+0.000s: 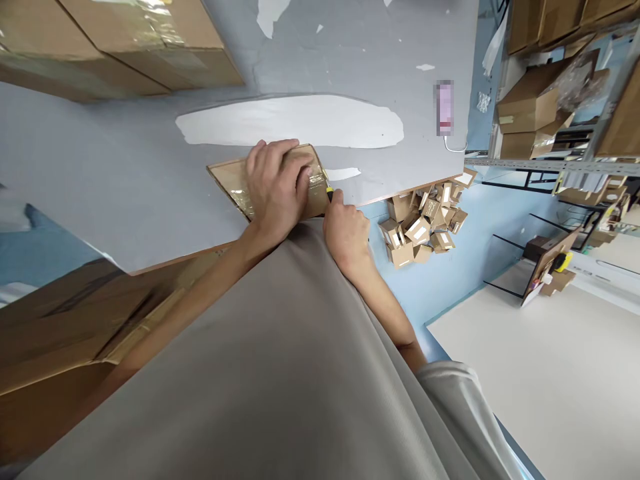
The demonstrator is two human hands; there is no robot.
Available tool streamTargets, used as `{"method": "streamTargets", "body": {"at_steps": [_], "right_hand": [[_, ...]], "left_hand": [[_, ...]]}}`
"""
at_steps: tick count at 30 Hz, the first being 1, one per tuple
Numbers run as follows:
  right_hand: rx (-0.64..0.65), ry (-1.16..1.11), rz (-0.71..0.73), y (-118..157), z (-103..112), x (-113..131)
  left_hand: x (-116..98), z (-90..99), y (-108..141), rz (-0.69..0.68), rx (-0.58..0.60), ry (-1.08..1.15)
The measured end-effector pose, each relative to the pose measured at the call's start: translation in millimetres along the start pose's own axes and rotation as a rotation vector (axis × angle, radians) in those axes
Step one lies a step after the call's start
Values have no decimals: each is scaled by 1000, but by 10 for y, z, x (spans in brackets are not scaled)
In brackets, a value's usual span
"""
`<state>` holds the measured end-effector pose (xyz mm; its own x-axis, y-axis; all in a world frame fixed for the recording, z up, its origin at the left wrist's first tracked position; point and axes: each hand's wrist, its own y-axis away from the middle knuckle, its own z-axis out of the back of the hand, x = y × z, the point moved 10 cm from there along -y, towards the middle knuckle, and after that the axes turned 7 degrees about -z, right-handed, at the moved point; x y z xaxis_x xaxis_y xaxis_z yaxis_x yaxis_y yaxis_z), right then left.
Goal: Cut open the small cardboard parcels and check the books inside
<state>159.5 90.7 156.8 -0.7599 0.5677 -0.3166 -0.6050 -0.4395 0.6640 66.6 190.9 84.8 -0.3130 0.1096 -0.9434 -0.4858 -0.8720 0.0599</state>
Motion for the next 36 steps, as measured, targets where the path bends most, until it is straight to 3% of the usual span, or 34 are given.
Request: {"method": "streamTargets", "body": {"at_steps": [11,18,22,25,28,33,36], "right_hand": [[-11,-4,-6,4,-19,-20],[93,-21,-56,120,-253,-211],[82,-64,-4,262,-165,-288],[-9,-189,45,330,-31,-369],[-130,-452,125,60,-57,-410],[15,-916,202,-1036,-790,-169],[-12,-952,227,-1472,-1057,45]], "left_hand": [[22,-17,45,-43,15,-69],[-12,-6,79,-153,-6,-141],[8,50,130,-218,-17,-192],[103,138,220,-227,4,-178],[197,319,365,-236,-7,-202],[394,818,683,-210,-168,-214],[576,1132,928,-159,-282,-250]]}}
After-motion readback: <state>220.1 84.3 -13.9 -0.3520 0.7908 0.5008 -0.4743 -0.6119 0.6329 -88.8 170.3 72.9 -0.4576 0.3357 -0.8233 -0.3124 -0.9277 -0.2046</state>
